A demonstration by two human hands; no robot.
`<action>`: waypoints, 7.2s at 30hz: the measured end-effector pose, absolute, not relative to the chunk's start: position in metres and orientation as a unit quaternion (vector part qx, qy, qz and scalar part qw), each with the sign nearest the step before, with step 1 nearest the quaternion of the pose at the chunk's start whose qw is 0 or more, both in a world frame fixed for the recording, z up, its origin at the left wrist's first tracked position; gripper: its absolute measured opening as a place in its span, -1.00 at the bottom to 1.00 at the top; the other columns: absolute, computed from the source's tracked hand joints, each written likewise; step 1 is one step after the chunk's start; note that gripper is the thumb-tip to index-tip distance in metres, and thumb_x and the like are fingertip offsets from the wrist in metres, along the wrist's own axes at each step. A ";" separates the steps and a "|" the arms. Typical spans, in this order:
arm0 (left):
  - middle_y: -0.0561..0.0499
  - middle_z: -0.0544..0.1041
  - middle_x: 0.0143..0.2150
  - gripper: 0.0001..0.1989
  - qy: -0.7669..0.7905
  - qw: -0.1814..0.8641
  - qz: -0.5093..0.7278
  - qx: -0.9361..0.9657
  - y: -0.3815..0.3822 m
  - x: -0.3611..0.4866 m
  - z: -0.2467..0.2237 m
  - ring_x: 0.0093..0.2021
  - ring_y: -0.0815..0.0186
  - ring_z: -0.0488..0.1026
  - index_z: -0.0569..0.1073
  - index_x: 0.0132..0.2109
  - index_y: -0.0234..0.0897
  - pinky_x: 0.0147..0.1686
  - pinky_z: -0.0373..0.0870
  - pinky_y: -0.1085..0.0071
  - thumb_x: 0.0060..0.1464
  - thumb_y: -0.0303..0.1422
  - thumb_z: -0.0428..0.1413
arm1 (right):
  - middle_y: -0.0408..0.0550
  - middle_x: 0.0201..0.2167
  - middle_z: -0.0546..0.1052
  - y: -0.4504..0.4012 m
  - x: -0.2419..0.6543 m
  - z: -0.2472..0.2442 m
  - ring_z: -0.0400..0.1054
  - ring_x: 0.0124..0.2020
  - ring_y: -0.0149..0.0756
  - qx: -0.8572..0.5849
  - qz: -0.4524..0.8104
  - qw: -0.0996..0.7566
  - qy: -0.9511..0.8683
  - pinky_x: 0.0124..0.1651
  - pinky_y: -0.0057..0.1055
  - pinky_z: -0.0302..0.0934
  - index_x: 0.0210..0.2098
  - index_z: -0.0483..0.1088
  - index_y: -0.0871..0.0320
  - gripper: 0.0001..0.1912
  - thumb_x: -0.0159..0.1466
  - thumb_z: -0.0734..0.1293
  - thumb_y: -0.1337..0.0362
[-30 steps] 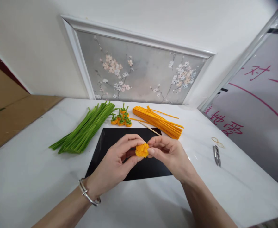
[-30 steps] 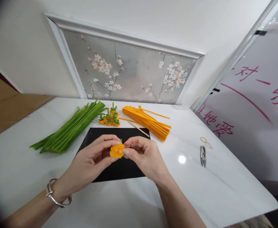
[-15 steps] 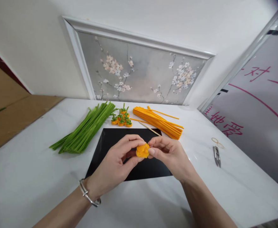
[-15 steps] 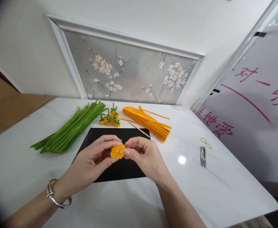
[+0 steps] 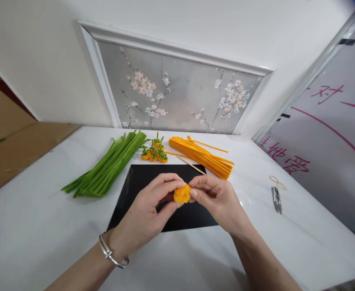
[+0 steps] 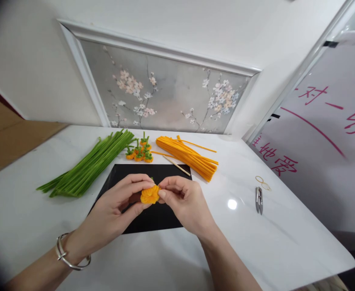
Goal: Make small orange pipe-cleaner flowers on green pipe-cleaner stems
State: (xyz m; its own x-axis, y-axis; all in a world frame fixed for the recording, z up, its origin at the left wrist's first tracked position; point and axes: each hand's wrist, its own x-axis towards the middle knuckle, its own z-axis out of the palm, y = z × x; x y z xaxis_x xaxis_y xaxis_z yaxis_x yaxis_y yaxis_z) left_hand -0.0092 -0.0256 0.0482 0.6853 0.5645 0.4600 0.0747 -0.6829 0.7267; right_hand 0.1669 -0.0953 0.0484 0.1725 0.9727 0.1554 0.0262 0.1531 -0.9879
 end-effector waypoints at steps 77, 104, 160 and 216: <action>0.00 0.48 -0.13 -0.84 0.266 0.656 0.371 0.602 -0.019 0.000 0.028 -0.15 0.31 0.45 0.62 -0.19 -0.25 -0.15 0.45 0.44 0.04 -0.41 0.20 | -0.12 -0.35 0.37 -0.083 0.140 0.011 0.36 -0.35 -0.35 -0.534 0.309 0.599 -0.511 -0.27 -0.36 0.41 -0.16 0.45 0.11 -0.78 0.21 0.36 0.18; -0.08 0.47 -0.08 -0.75 0.234 0.511 0.347 0.751 -0.019 -0.003 0.034 -0.04 0.22 0.44 0.54 -0.09 -0.25 0.00 0.39 0.28 0.08 -0.47 0.09 | -0.12 -0.40 0.52 -0.083 0.144 0.017 0.40 -0.44 -0.40 -0.507 0.441 0.610 -0.420 -0.36 -0.43 0.40 -0.21 0.46 0.18 -0.67 0.15 0.42 0.07; 0.02 0.43 -0.28 -0.92 0.246 0.456 0.388 0.762 -0.035 -0.003 0.045 -0.27 0.35 0.42 0.42 -0.30 -0.29 -0.25 0.42 0.44 0.09 -0.52 0.05 | -0.09 -0.25 0.45 -0.093 0.155 0.028 0.36 -0.25 -0.32 -0.516 0.178 0.528 -0.651 -0.24 -0.41 0.27 -0.23 0.40 0.07 -0.88 0.29 0.25 0.39; 0.06 0.38 -0.35 -0.89 0.253 0.489 0.370 0.749 -0.032 -0.006 0.047 -0.32 0.35 0.35 0.33 -0.40 -0.27 -0.32 0.31 0.44 0.05 -0.53 0.04 | -0.09 -0.34 0.42 -0.094 0.147 0.027 0.35 -0.39 -0.36 -0.530 0.252 0.510 -0.629 -0.34 -0.41 0.30 -0.20 0.35 0.11 -0.89 0.34 0.21 0.27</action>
State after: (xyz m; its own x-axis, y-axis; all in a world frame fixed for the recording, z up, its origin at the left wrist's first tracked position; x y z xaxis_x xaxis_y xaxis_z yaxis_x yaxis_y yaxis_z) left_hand -0.0056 -0.0319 0.0469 0.5988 0.7402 0.3059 0.0174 -0.3938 0.9190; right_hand 0.1468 -0.0937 0.0267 0.0821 0.9236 0.3746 0.4102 0.3112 -0.8572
